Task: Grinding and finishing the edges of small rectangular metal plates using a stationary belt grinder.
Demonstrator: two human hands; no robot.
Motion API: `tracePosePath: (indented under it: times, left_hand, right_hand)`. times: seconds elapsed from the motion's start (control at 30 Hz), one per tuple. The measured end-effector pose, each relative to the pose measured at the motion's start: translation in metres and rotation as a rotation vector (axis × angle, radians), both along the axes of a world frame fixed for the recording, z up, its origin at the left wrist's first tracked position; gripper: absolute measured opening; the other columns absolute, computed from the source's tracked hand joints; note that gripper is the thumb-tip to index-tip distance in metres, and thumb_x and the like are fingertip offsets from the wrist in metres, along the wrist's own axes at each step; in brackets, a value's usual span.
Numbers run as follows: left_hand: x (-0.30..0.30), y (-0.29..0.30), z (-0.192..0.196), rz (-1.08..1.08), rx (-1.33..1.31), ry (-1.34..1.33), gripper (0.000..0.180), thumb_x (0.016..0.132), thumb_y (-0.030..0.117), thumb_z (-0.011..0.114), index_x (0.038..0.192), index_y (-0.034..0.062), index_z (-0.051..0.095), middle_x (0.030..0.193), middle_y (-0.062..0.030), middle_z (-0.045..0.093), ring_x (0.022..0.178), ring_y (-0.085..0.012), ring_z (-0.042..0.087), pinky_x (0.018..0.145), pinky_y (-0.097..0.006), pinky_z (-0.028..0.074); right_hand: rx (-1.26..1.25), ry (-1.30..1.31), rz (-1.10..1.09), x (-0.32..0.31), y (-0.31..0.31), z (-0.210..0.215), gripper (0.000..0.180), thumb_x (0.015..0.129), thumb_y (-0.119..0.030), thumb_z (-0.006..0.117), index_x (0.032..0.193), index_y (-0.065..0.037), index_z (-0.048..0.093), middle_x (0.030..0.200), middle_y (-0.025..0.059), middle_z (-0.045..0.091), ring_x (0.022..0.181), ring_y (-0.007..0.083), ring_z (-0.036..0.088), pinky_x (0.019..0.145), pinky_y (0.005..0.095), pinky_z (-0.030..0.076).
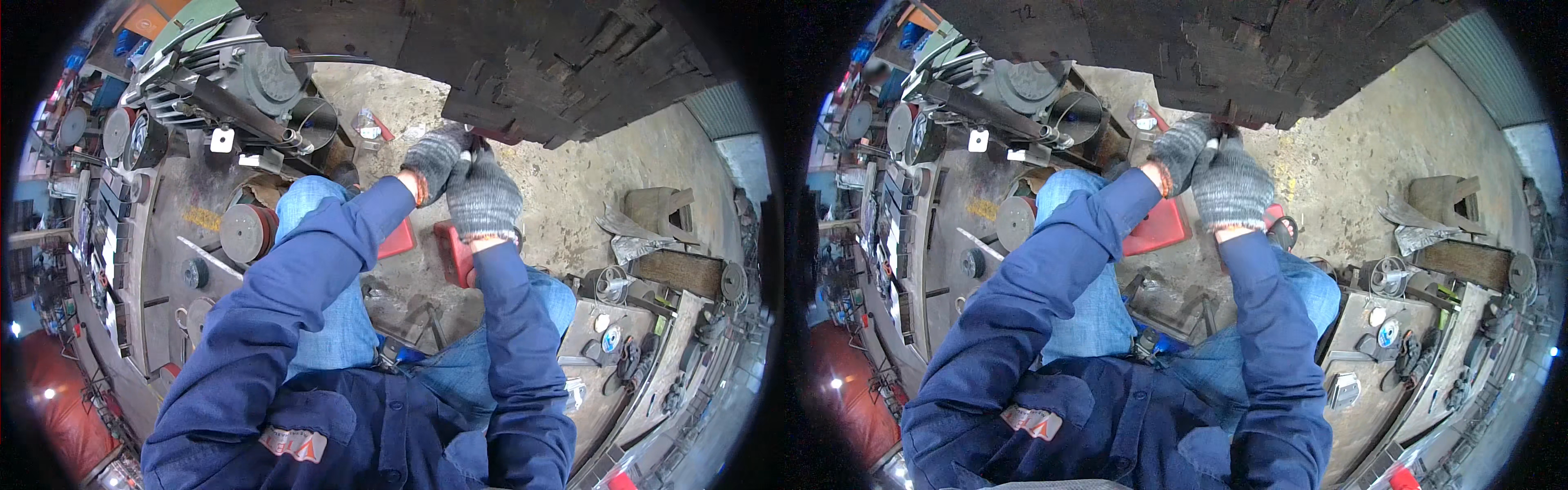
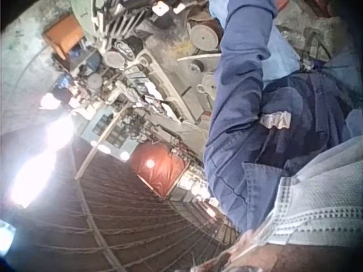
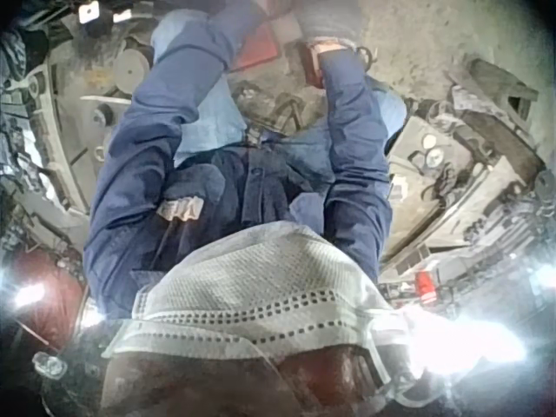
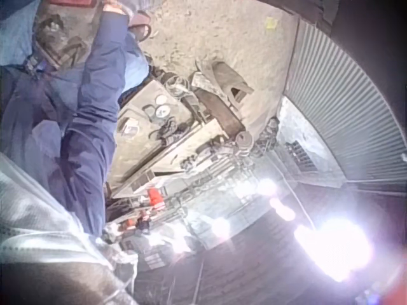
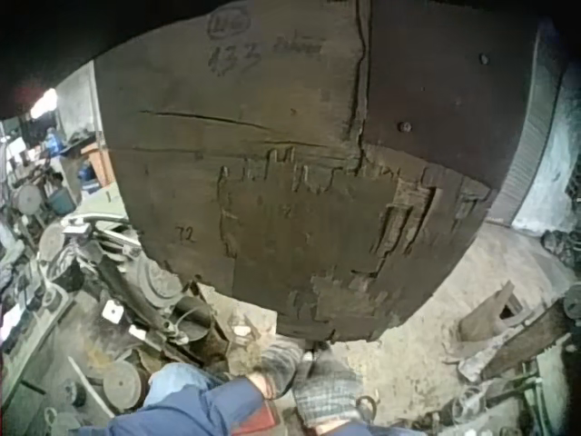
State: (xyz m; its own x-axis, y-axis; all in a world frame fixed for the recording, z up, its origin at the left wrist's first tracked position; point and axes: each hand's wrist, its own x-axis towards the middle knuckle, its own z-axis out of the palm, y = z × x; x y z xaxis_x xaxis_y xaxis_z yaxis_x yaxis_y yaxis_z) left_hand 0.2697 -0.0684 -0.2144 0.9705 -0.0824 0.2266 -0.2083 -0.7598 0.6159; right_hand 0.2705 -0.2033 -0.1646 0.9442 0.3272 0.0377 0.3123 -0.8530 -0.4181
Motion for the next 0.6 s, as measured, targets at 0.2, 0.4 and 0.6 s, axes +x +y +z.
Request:
tracePosePath:
  times: [0.2,0.4,0.6]
  left_hand:
    - [-0.043,-0.028,0.027,-0.040,-0.773,0.142,0.034,0.101,0.012,0.051,0.131,0.0007,0.060,0.132,-0.0148,0.064,0.124,-0.0241,0.060,0.109,-0.035,0.046]
    - [-0.054,-0.029,0.027,-0.223,-1.079,0.263,0.034,0.106,0.017,0.048,0.133,-0.0002,0.059,0.128,-0.0111,0.066,0.120,-0.0200,0.062,0.108,-0.034,0.048]
    - [-0.049,-0.039,0.032,-0.032,-0.895,0.237,0.035,0.106,0.012,0.044,0.136,-0.0002,0.057,0.134,-0.0127,0.062,0.123,-0.0207,0.059,0.109,-0.034,0.046]
  right_hand:
    - [0.126,-0.065,0.085,-0.052,-0.038,0.009,0.038,0.098,-0.027,0.055,0.130,-0.007,0.060,0.079,0.0206,0.070,0.067,0.0394,0.068,0.061,0.0496,0.054]
    - [0.162,-0.291,0.162,-0.071,-0.059,-0.010,0.037,0.089,-0.024,0.068,0.120,-0.007,0.064,0.075,0.0146,0.069,0.059,0.0343,0.066,0.056,0.0458,0.052]
    - [0.125,-0.108,0.077,-0.060,-0.052,0.016,0.046,0.094,-0.028,0.061,0.134,-0.004,0.058,0.077,0.0198,0.070,0.066,0.0391,0.068,0.062,0.0480,0.055]
